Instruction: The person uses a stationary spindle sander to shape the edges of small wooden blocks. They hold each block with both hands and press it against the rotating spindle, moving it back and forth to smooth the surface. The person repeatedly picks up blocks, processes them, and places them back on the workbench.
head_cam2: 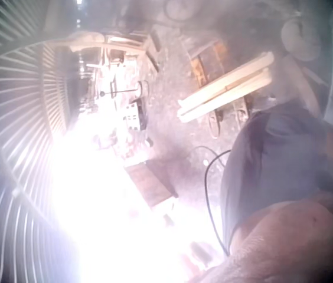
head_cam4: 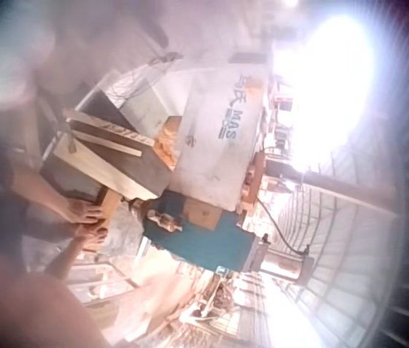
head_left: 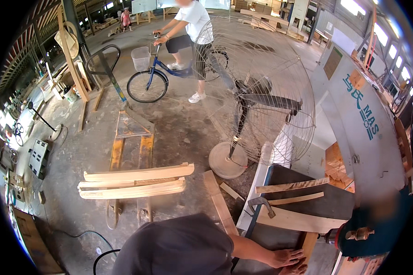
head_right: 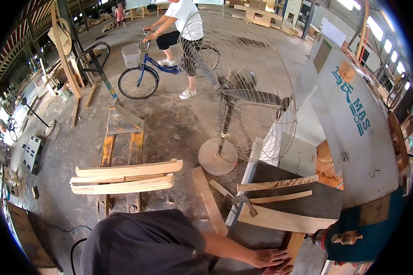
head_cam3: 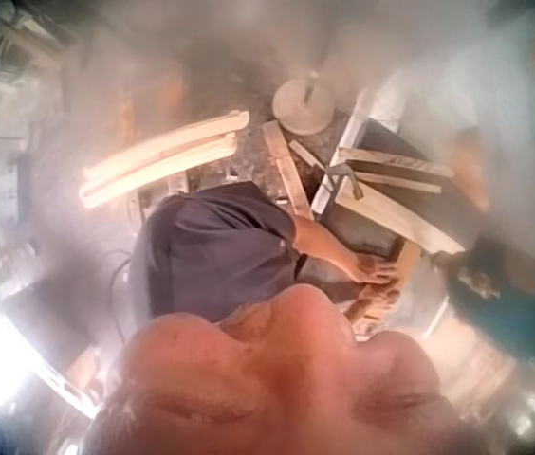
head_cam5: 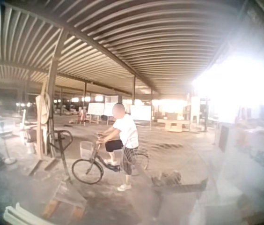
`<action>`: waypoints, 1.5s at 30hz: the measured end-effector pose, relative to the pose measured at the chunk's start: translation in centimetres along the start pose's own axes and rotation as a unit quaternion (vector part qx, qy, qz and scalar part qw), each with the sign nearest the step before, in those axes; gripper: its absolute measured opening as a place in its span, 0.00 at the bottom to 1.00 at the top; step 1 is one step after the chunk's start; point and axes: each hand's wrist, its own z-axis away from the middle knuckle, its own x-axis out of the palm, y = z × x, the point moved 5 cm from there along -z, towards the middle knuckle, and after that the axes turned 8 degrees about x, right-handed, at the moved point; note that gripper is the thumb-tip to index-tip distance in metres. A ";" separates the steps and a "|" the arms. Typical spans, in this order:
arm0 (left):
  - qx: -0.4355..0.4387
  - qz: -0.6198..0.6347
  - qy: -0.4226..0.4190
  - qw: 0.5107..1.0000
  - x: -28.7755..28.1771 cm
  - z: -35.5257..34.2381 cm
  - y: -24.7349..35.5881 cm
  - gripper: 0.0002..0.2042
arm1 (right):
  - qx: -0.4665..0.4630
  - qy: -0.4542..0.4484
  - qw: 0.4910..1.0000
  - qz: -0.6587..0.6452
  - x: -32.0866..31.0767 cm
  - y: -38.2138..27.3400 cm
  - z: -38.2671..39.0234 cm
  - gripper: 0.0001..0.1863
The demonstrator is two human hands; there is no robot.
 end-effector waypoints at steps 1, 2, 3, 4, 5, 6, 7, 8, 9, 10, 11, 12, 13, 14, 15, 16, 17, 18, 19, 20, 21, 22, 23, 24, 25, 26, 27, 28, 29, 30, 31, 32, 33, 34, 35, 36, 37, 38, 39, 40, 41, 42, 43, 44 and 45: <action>0.013 -0.040 0.005 0.999 -0.2 0.0 0.1 0.32 | 0.007 -0.020 1.000 0.014 0.1 0.0 0.1 0.36; 0.018 -0.076 0.028 0.997 -0.5 0.0 0.2 0.32 | 0.007 -0.015 1.000 0.012 -0.1 0.0 0.0 0.36; 0.022 -0.097 0.014 0.995 -0.5 0.0 0.2 0.32 | 0.006 -0.014 1.000 0.014 -0.2 0.0 0.0 0.36; 0.033 -0.120 0.000 0.992 -0.4 0.0 0.4 0.32 | 0.006 -0.014 1.000 0.017 -0.3 0.0 0.0 0.36; 0.022 -0.098 0.015 0.995 -0.6 0.0 0.4 0.31 | 0.005 -0.013 1.000 0.018 -0.3 0.0 0.0 0.36; 0.019 -0.080 0.031 0.996 -0.6 0.0 0.4 0.31 | 0.005 -0.011 1.000 0.019 -0.3 0.1 0.1 0.36; 0.014 -0.053 0.019 0.998 -0.4 0.0 0.3 0.31 | 0.006 -0.011 1.000 0.020 -0.3 0.2 0.0 0.36; 0.012 -0.048 0.046 0.998 -0.5 0.0 0.3 0.31 | 0.007 -0.011 1.000 0.021 -0.2 0.3 0.1 0.36; 0.008 -0.034 0.046 0.998 -0.3 -0.1 0.3 0.30 | 0.008 -0.012 1.000 0.021 -0.1 0.4 0.1 0.36; -0.003 -0.006 0.022 1.000 0.1 -0.1 0.1 0.30 | 0.008 -0.011 1.000 0.020 0.0 0.6 0.2 0.36; 0.007 -0.038 0.041 0.998 0.1 -0.1 0.2 0.30 | 0.009 -0.011 1.000 0.020 0.1 0.6 0.3 0.36; 0.010 -0.055 0.037 0.998 0.1 -0.1 0.2 0.30 | 0.009 -0.011 1.000 0.022 0.2 0.7 0.3 0.36; 0.014 -0.057 0.010 0.998 0.4 0.0 0.1 0.30 | 0.008 -0.011 1.000 0.021 0.2 0.7 0.3 0.36; 0.009 -0.061 0.036 0.997 0.1 0.0 0.1 0.30 | 0.009 -0.011 1.000 0.022 0.2 0.7 0.3 0.36; 0.005 -0.049 0.038 0.998 0.0 0.0 0.0 0.30 | 0.009 -0.010 1.000 0.022 0.2 0.7 0.3 0.37; 0.000 -0.005 0.010 1.000 0.2 0.0 0.0 0.29 | 0.006 -0.011 1.000 0.022 0.1 0.6 0.2 0.37; 0.002 -0.044 0.042 0.998 -0.2 0.0 0.1 0.29 | 0.005 -0.011 1.000 0.023 0.1 0.6 0.3 0.37; 0.005 -0.052 0.044 0.998 -0.3 0.0 0.2 0.29 | 0.005 -0.010 1.000 0.021 0.0 0.6 0.3 0.37; -0.004 -0.045 0.017 0.999 0.0 -0.1 0.2 0.29 | 0.003 -0.011 1.000 0.022 0.0 0.7 0.3 0.37; 0.008 -0.053 0.039 0.998 -0.1 0.0 0.3 0.29 | 0.001 -0.011 1.000 0.024 0.1 0.7 0.4 0.37; 0.008 -0.047 0.033 0.998 0.2 0.0 0.4 0.29 | -0.001 -0.010 1.000 0.024 0.2 0.9 0.4 0.37; 0.005 -0.056 0.044 0.997 0.2 0.1 0.2 0.29 | -0.010 -0.011 0.999 0.033 0.8 0.5 0.2 0.37; 0.006 -0.045 0.025 0.999 0.5 0.2 -0.1 0.30 | -0.005 -0.008 1.000 0.026 1.1 1.1 0.2 0.36; 0.003 -0.048 0.024 0.999 0.4 0.2 -0.3 0.30 | -0.011 0.002 1.000 0.022 1.9 0.9 -0.1 0.35; 0.026 -0.038 0.033 0.998 0.1 0.3 -0.3 0.30 | -0.015 0.011 1.000 0.020 2.6 1.1 -0.2 0.34; -0.009 -0.038 0.053 0.998 -0.5 0.3 -0.6 0.29 | -0.021 0.024 0.999 0.018 3.5 1.2 -0.2 0.33; -0.018 -0.025 0.082 0.996 -1.4 0.1 -0.2 0.28 | -0.025 0.033 0.999 0.017 4.4 1.7 -0.2 0.32; -0.035 0.009 0.073 0.997 -2.1 0.0 0.3 0.27 | -0.032 0.044 0.998 0.013 5.2 2.2 0.1 0.32; -0.034 -0.038 0.138 0.989 -3.8 -0.2 1.0 0.25 | -0.040 0.061 0.997 0.010 5.9 2.7 0.6 0.31; -0.036 -0.060 0.152 0.986 -5.3 -0.2 0.6 0.23 | -0.056 0.096 0.994 0.014 5.9 3.6 1.2 0.30; -0.009 -0.010 0.142 0.990 -5.7 -1.4 5.1 0.20 | -0.096 0.179 0.973 0.110 5.3 4.6 3.6 0.29; 0.014 0.008 0.170 0.985 -6.9 -0.8 7.1 0.17 | -0.129 0.247 0.925 0.257 5.4 3.9 5.0 0.28; -0.028 0.204 0.141 0.968 -6.9 -0.3 6.3 0.17 | -0.114 0.246 0.917 0.292 4.8 4.4 6.1 0.27; 0.027 0.024 0.200 0.979 -7.9 0.1 6.2 0.18 | -0.064 0.113 0.988 0.088 5.3 4.9 5.2 0.29; -0.012 0.009 0.212 0.977 -7.9 0.7 5.9 0.18 | -0.002 0.062 0.992 -0.108 4.5 5.8 5.3 0.31; -0.028 0.099 0.157 0.982 -6.9 0.7 4.2 0.20 | -0.016 0.098 0.990 -0.103 4.1 3.9 4.3 0.34; -0.072 0.077 0.117 0.988 -6.2 1.2 2.9 0.24 | -0.027 0.079 0.992 -0.091 3.4 3.0 3.2 0.32; -0.038 0.003 0.081 0.996 -5.5 1.2 1.9 0.26 | -0.048 0.093 0.986 -0.131 2.5 1.3 2.0 0.31; -0.040 0.010 0.071 0.997 -5.4 1.6 1.0 0.27 | -0.035 0.091 0.981 -0.168 1.3 0.2 1.1 0.30; -0.016 -0.001 0.037 0.999 -4.5 1.1 0.6 0.28 | -0.002 0.097 0.980 -0.171 0.8 0.1 0.4 0.29; -0.018 -0.001 0.030 0.999 -4.7 1.2 -0.1 0.28 | 0.017 0.075 0.981 -0.181 0.2 -0.7 -0.3 0.28; -0.014 -0.009 0.024 1.000 -4.7 1.1 -0.1 0.29 | 0.022 0.077 0.980 -0.182 -0.4 -1.0 -0.4 0.28; -0.013 -0.004 0.003 1.000 -4.8 0.9 -0.3 0.29 | 0.041 0.058 0.978 -0.198 -0.6 -1.1 -0.6 0.28; -0.012 0.001 -0.014 1.000 -4.8 0.7 -0.1 0.30 | 0.034 0.066 0.978 -0.194 -0.8 -1.1 -0.5 0.28; -0.020 0.005 -0.031 0.999 -4.9 0.5 -0.1 0.31 | 0.034 0.072 0.979 -0.187 -0.9 -0.9 -0.5 0.28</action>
